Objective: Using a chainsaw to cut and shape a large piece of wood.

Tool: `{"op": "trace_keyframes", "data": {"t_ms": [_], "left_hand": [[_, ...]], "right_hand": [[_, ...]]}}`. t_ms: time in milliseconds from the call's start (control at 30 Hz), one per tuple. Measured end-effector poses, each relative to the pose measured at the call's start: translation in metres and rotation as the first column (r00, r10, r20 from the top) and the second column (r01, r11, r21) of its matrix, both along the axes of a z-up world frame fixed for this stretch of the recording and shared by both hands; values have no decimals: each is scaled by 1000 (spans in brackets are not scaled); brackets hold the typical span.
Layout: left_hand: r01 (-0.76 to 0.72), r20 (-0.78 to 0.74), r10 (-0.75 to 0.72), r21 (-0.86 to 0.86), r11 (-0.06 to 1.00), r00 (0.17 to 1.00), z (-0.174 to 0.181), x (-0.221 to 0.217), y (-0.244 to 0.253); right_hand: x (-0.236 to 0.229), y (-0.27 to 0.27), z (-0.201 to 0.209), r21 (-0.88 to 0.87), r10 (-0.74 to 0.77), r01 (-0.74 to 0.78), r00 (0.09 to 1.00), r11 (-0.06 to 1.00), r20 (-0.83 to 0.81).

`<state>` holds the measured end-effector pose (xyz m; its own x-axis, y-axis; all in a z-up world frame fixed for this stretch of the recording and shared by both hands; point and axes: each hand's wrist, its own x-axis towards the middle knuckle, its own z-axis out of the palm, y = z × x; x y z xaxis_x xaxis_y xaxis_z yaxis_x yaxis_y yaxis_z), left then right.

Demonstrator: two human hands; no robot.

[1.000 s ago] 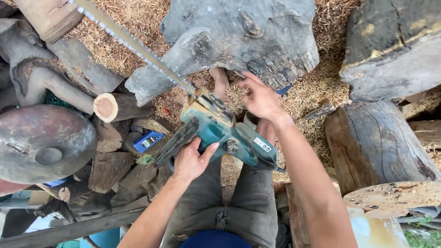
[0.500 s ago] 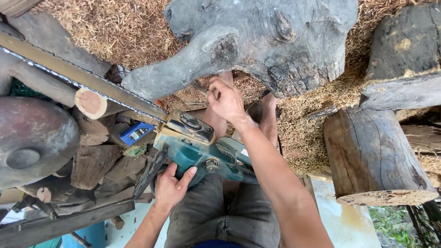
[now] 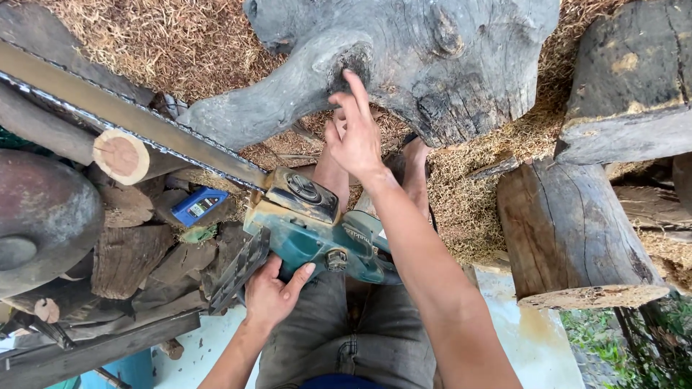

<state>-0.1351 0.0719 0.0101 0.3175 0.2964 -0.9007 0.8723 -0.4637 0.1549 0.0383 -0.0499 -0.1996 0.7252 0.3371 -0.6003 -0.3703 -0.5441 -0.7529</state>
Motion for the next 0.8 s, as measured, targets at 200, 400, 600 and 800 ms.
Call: {"op": "trace_keyframes", "data": {"t_ms": [200, 400, 600, 800], "left_hand": [[25, 34, -25, 2, 1000, 999, -7, -5, -4], [29, 118, -28, -11, 1000, 993, -8, -8, -5], [-1, 68, 2, -8, 1000, 998, -12, -1, -4], [11, 82, -10, -14, 1000, 997, -10, -5, 2]], "right_hand": [[-40, -14, -36, -128, -159, 124, 933, 984, -322], [-4, -2, -57, -376, -166, 334, 895, 864, 414], [-4, 5, -73, -351, -105, 238, 928, 906, 358], [-16, -16, -80, -331, -70, 201, 926, 922, 370]]}}
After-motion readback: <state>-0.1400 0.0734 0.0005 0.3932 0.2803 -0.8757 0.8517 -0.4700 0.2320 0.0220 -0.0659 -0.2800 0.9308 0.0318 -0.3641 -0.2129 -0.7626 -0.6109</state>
